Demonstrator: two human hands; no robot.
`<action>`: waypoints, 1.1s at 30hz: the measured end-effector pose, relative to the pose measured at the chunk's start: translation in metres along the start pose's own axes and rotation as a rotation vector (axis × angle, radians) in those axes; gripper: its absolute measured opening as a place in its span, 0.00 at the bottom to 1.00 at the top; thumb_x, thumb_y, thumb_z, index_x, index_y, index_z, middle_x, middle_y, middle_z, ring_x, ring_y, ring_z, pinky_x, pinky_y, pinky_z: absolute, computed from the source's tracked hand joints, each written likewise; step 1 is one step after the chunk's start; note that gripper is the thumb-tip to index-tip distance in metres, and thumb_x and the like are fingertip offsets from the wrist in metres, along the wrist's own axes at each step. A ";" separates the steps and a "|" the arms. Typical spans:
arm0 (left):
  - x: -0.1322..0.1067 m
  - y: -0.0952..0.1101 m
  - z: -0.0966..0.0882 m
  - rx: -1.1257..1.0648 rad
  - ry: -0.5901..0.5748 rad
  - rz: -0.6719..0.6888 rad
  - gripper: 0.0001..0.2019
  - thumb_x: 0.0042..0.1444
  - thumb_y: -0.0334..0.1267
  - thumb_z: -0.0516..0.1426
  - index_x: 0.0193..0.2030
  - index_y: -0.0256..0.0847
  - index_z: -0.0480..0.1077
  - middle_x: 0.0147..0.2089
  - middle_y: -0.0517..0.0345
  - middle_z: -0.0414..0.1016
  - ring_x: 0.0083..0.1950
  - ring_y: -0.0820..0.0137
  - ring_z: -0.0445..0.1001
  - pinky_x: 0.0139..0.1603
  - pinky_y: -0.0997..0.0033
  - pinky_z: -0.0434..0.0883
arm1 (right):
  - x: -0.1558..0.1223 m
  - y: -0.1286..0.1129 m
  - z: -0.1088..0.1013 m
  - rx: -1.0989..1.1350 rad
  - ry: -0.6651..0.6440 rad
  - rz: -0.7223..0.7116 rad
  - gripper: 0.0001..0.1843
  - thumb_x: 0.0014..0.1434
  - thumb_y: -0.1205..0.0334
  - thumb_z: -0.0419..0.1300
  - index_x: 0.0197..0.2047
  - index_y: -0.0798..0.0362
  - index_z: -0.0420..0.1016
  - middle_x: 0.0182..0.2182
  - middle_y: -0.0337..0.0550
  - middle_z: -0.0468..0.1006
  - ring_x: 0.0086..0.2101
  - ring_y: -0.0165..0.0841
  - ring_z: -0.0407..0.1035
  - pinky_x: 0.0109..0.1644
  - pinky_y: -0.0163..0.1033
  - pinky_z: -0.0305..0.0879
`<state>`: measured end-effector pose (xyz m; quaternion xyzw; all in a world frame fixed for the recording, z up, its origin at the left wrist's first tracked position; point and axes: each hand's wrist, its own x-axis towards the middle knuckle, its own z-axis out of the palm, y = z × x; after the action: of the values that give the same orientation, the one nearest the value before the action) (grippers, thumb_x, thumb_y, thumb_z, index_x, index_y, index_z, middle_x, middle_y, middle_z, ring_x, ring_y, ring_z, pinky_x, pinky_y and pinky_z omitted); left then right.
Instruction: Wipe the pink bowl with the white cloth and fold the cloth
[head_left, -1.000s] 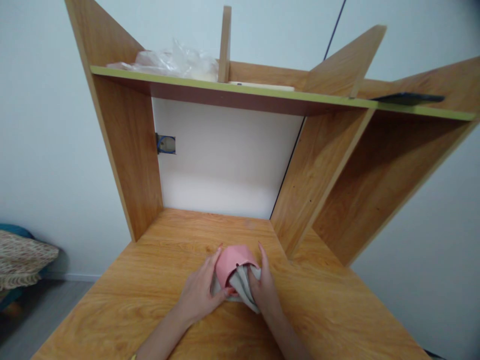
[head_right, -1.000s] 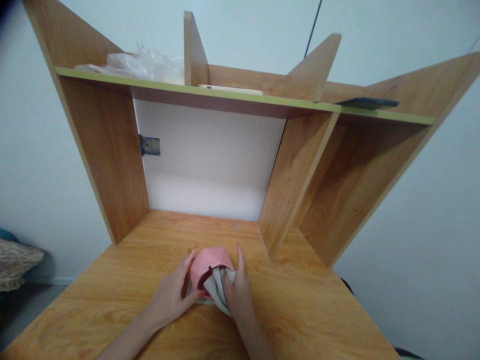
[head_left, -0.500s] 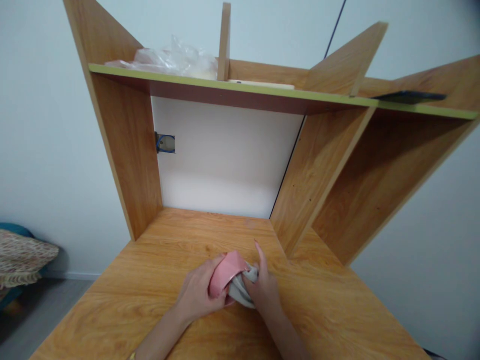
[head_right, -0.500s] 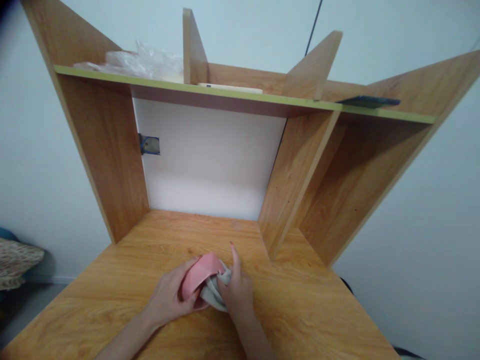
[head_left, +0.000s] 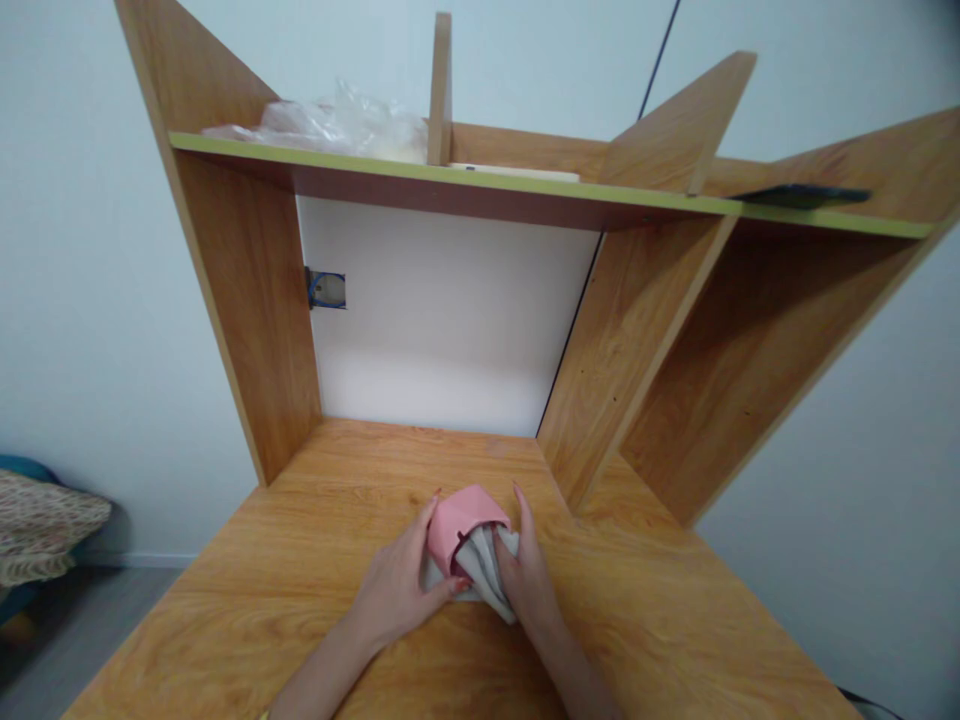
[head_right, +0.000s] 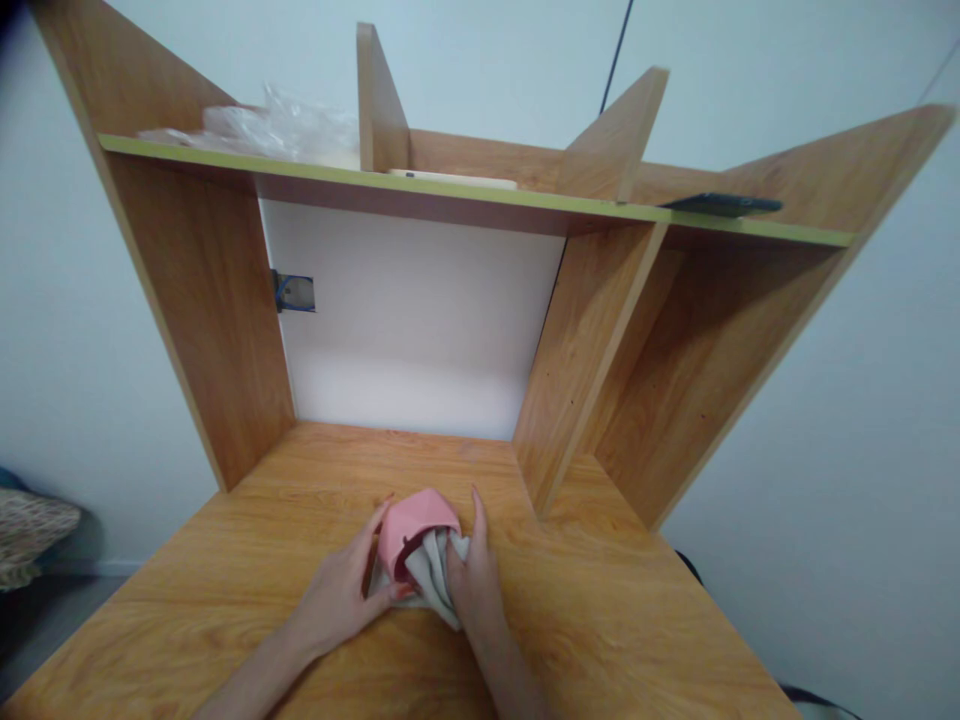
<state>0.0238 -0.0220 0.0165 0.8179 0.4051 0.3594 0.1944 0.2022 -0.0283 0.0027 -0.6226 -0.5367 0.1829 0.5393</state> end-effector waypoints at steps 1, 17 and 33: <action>-0.001 0.000 0.001 -0.014 -0.015 -0.007 0.42 0.48 0.50 0.56 0.63 0.36 0.39 0.60 0.41 0.55 0.57 0.56 0.59 0.54 0.56 0.60 | 0.000 0.000 0.000 0.028 -0.005 -0.005 0.33 0.52 0.58 0.49 0.60 0.58 0.49 0.29 0.41 0.74 0.26 0.32 0.68 0.29 0.34 0.64; -0.003 -0.003 -0.004 0.119 0.063 0.256 0.33 0.44 0.44 0.55 0.59 0.41 0.52 0.52 0.49 0.68 0.47 0.61 0.70 0.47 0.65 0.67 | -0.003 -0.009 -0.008 -0.362 -0.103 -0.267 0.38 0.47 0.59 0.52 0.60 0.60 0.45 0.18 0.34 0.66 0.19 0.32 0.63 0.25 0.35 0.58; -0.001 -0.005 0.008 -0.059 0.025 0.022 0.37 0.50 0.43 0.55 0.63 0.36 0.41 0.60 0.42 0.55 0.58 0.59 0.58 0.55 0.58 0.58 | 0.001 -0.001 0.002 0.043 -0.047 -0.023 0.33 0.55 0.54 0.48 0.61 0.58 0.46 0.39 0.49 0.74 0.37 0.35 0.70 0.37 0.35 0.64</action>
<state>0.0265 -0.0202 0.0080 0.8116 0.3879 0.3836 0.2092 0.2008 -0.0267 0.0038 -0.6004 -0.5521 0.2027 0.5419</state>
